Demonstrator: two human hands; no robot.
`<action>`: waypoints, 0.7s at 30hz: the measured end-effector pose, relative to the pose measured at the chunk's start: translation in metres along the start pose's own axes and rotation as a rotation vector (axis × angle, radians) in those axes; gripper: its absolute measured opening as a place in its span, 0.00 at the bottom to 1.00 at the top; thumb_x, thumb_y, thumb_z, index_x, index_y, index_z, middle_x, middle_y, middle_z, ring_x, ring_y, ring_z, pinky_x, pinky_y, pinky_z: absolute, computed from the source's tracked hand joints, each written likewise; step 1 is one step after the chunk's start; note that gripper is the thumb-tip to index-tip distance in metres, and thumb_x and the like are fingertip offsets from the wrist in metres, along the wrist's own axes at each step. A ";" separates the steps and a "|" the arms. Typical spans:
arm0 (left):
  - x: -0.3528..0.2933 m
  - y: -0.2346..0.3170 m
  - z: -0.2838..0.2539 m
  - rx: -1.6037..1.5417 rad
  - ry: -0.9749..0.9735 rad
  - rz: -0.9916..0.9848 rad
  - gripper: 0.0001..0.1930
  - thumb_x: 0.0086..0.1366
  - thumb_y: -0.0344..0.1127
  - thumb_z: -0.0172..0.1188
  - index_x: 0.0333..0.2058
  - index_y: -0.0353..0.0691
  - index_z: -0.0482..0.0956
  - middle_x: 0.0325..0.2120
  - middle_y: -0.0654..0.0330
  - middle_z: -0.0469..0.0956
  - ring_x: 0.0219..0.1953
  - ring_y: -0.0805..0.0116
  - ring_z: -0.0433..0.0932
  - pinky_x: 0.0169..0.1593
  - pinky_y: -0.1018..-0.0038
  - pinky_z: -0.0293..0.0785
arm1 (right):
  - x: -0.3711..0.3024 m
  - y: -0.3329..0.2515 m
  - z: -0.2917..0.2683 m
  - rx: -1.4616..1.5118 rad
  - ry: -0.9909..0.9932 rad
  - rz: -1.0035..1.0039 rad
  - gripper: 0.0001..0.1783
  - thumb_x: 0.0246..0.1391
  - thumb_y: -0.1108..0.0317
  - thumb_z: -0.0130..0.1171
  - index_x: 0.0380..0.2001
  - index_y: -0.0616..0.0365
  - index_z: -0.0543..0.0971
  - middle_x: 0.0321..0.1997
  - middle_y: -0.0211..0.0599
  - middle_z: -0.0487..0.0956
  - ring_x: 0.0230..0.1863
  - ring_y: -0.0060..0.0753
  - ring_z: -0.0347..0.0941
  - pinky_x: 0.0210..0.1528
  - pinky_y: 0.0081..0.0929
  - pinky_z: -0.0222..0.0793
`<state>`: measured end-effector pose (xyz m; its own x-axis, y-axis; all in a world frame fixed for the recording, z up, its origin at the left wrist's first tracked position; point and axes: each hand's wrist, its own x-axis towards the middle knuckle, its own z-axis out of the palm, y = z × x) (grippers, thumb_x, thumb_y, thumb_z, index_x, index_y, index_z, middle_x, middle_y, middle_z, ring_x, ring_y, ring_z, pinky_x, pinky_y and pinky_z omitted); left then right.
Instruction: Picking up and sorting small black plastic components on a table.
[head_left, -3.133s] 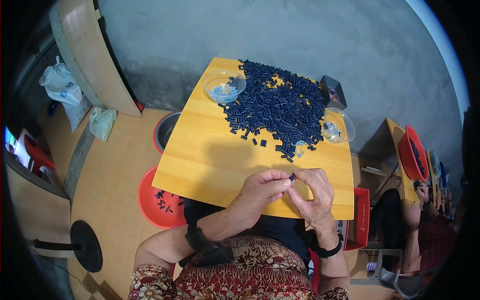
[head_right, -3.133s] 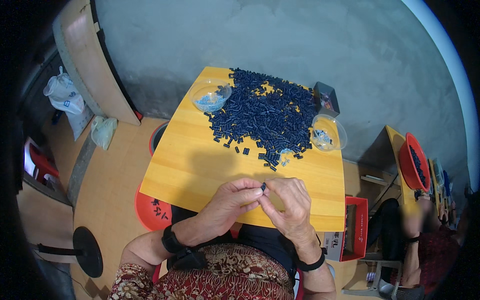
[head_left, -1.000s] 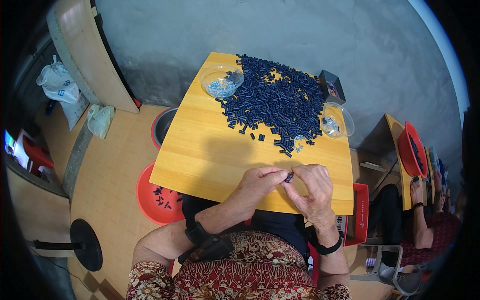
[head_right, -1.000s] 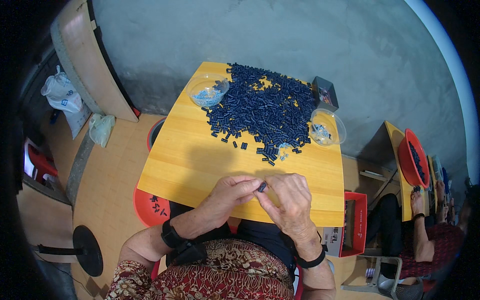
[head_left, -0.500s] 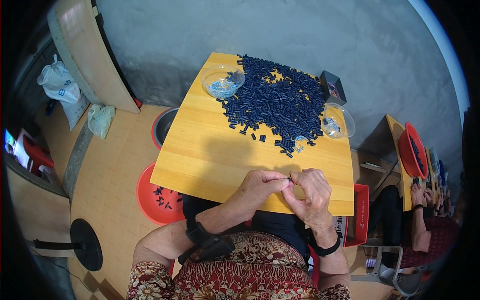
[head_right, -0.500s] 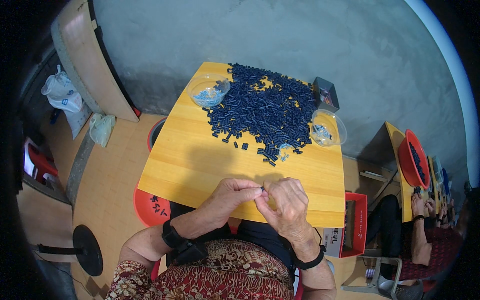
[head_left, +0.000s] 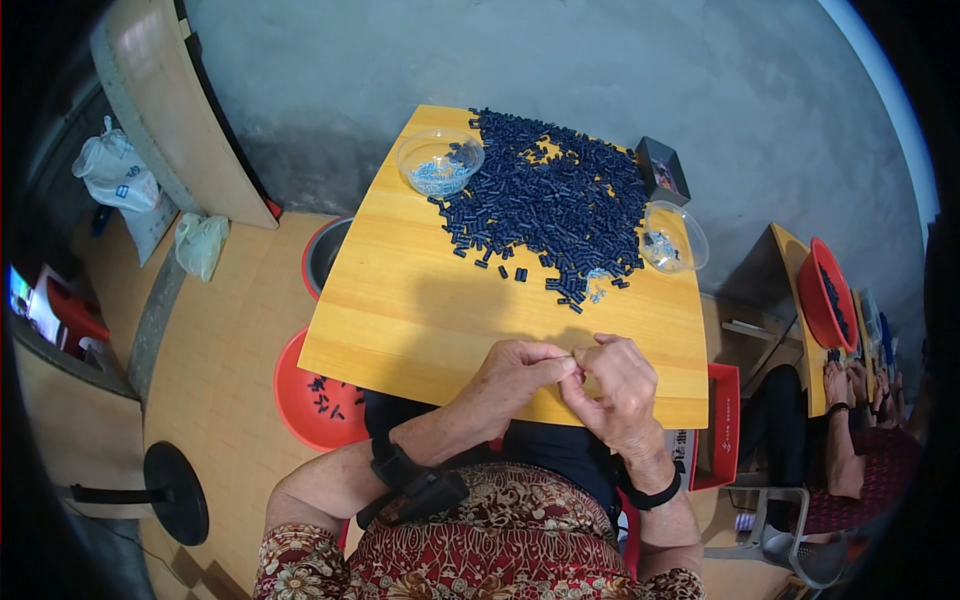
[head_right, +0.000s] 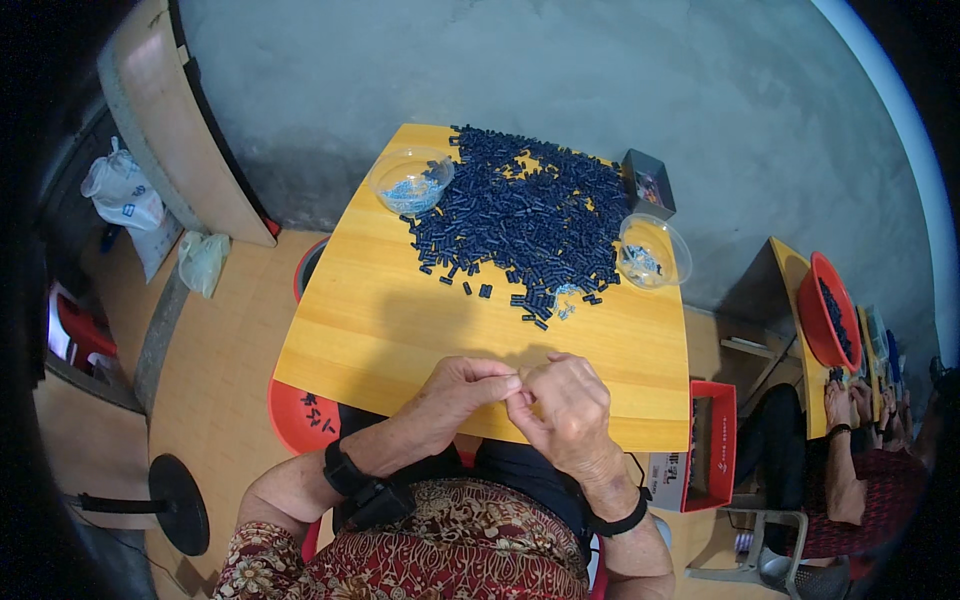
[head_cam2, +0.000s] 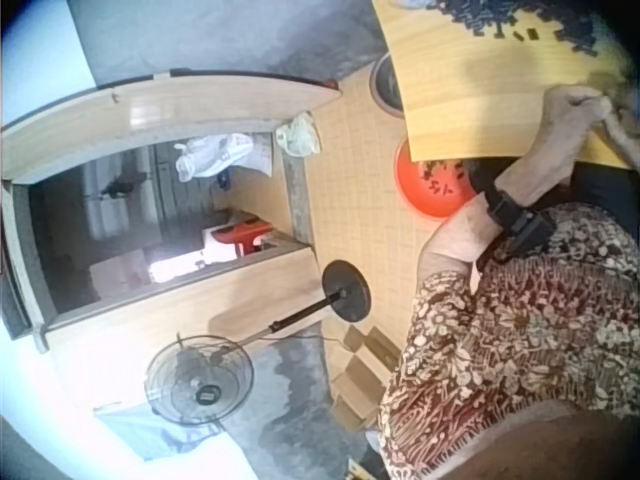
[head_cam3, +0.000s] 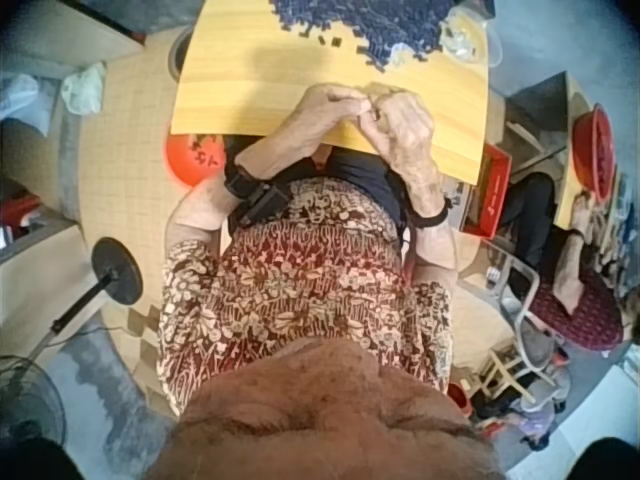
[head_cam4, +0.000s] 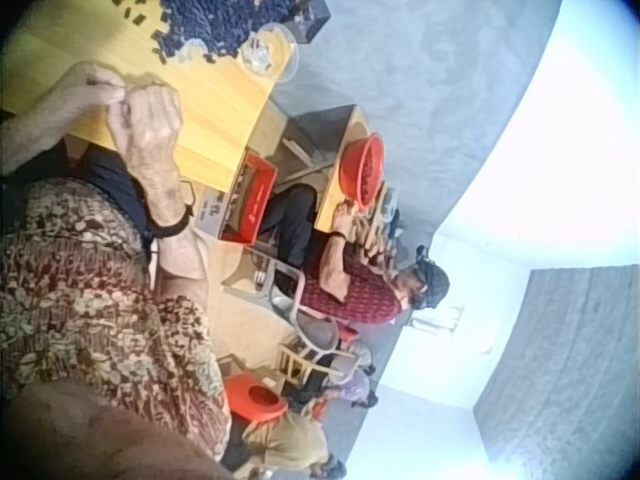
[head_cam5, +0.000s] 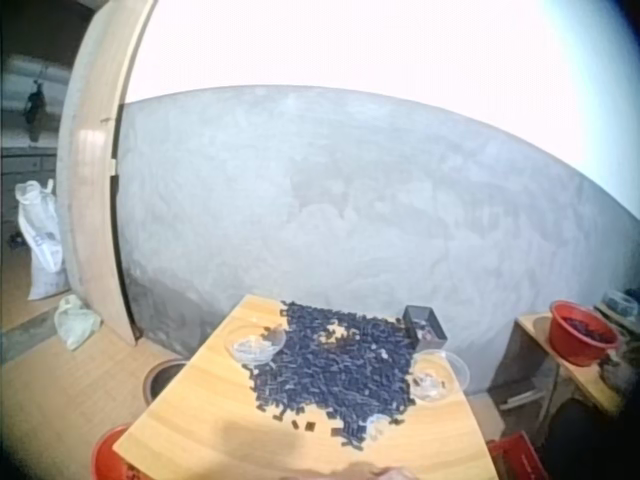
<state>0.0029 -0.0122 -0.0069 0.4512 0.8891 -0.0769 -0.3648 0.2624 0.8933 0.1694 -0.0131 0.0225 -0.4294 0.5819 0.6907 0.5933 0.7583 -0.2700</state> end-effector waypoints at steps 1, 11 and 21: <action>0.000 0.003 0.000 0.000 0.000 0.001 0.10 0.64 0.34 0.56 0.34 0.32 0.82 0.30 0.62 0.80 0.36 0.77 0.75 0.45 0.78 0.68 | 0.001 0.001 0.000 0.000 0.000 -0.001 0.12 0.36 0.77 0.67 0.27 0.60 0.76 0.20 0.35 0.72 0.25 0.40 0.73 0.41 0.39 0.74; -0.002 0.016 -0.010 0.048 0.006 0.002 0.14 0.66 0.40 0.55 0.40 0.35 0.80 0.35 0.64 0.79 0.38 0.82 0.73 0.44 0.82 0.67 | 0.011 -0.005 0.002 0.071 -0.001 0.079 0.16 0.38 0.76 0.68 0.35 0.62 0.78 0.28 0.40 0.77 0.31 0.43 0.75 0.41 0.36 0.71; -0.047 0.110 -0.119 -0.009 0.639 0.397 0.14 0.64 0.41 0.59 0.45 0.41 0.76 0.31 0.64 0.82 0.35 0.79 0.78 0.41 0.80 0.71 | -0.002 0.021 -0.022 0.018 0.045 0.259 0.07 0.43 0.79 0.61 0.30 0.64 0.79 0.30 0.45 0.80 0.33 0.46 0.77 0.38 0.34 0.71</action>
<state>-0.1557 0.0200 0.0425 -0.2754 0.9613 0.0057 -0.4091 -0.1226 0.9042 0.1976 -0.0050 0.0303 -0.2339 0.7440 0.6259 0.6668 0.5913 -0.4536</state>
